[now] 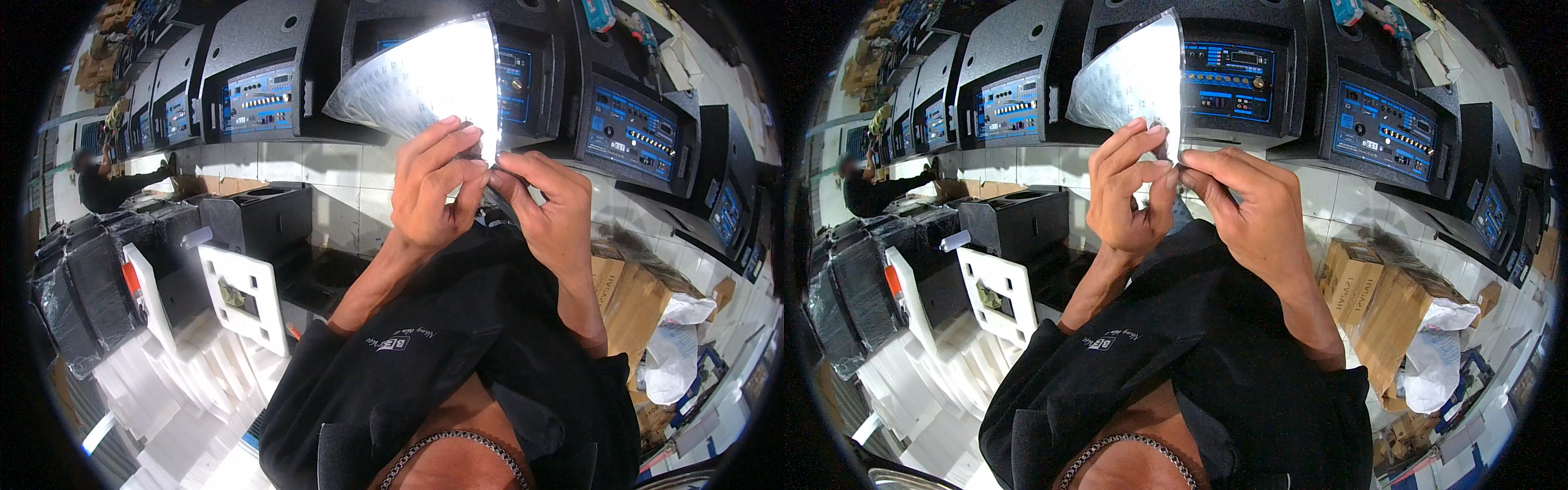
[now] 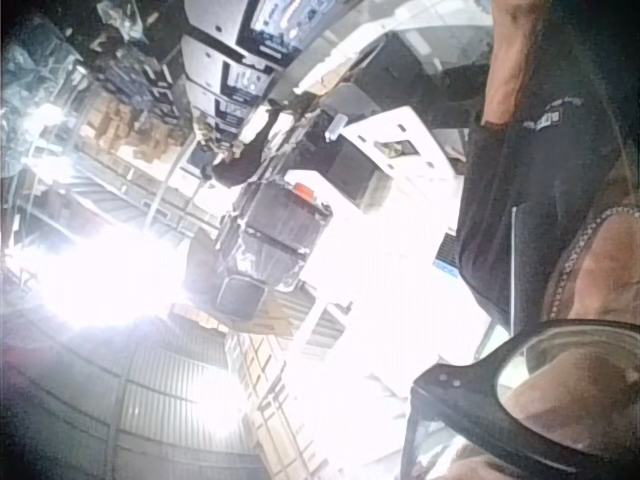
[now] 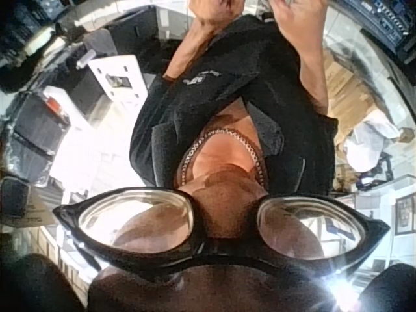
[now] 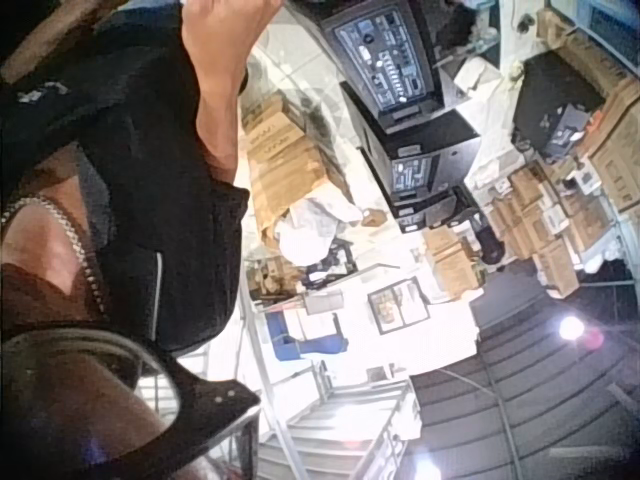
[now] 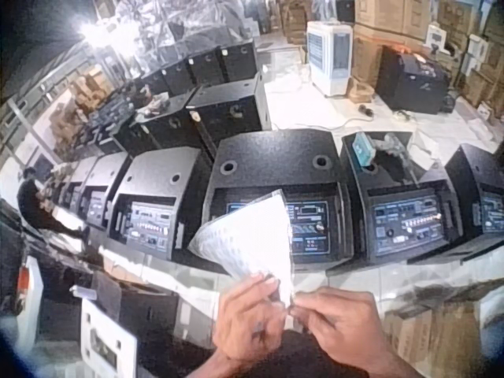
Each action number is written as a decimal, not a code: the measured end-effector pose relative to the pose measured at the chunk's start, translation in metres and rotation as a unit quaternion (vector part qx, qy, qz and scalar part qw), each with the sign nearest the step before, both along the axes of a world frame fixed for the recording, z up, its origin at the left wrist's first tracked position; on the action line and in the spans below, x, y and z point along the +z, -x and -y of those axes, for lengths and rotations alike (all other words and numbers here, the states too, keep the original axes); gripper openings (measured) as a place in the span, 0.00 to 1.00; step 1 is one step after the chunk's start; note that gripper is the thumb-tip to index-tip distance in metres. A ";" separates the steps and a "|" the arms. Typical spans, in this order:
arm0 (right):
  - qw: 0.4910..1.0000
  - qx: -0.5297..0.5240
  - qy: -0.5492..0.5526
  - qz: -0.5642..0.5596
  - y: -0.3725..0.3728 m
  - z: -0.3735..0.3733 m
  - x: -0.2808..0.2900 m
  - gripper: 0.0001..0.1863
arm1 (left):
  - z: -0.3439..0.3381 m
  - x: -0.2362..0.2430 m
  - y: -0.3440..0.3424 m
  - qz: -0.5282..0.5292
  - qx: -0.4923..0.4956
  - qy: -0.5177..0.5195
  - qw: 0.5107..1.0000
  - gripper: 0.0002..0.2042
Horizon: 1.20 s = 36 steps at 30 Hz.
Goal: The person removes small white circular components from a plastic sheet and inserts them into ports on the back panel of large black speakers. The person repeats this process across multiple speakers in a warehouse setting.
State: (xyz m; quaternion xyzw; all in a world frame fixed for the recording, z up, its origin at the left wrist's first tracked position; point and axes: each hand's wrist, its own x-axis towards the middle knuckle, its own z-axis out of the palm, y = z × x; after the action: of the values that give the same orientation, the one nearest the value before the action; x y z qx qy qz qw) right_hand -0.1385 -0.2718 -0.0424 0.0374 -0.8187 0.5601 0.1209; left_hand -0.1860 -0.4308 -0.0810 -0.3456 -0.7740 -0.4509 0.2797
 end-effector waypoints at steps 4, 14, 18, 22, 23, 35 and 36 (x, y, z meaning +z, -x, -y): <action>1.000 -0.015 0.013 -0.011 0.000 0.002 -0.001 0.09 | 0.001 0.000 0.000 -0.017 0.006 0.012 1.000 0.11; 0.997 0.012 0.029 -0.069 0.000 -0.001 -0.008 0.12 | 0.003 0.008 -0.003 -0.044 0.006 0.012 0.999 0.08; 0.994 0.015 0.071 -0.077 0.000 0.001 -0.012 0.13 | 0.003 0.009 -0.004 -0.058 0.002 0.009 0.998 0.08; 0.994 0.026 0.069 -0.078 0.000 0.000 -0.011 0.11 | 0.004 0.009 -0.005 -0.070 0.002 0.006 0.998 0.08; 0.994 0.026 0.074 -0.083 0.000 0.001 -0.010 0.11 | 0.003 0.008 -0.005 -0.071 0.002 -0.002 0.997 0.09; 0.986 0.042 0.111 -0.116 0.002 0.000 -0.022 0.09 | 0.005 0.004 -0.002 -0.070 -0.023 -0.052 0.996 0.12; 0.986 0.043 0.113 -0.115 0.002 0.000 -0.022 0.09 | 0.005 0.004 -0.001 -0.071 -0.022 -0.045 0.996 0.14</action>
State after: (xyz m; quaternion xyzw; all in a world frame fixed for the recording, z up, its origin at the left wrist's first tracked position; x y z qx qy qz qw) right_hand -0.1406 -0.2721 -0.0648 0.1223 -0.7284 0.6458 0.1934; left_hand -0.1847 -0.4362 -0.0773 -0.3808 -0.7234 -0.4651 0.3395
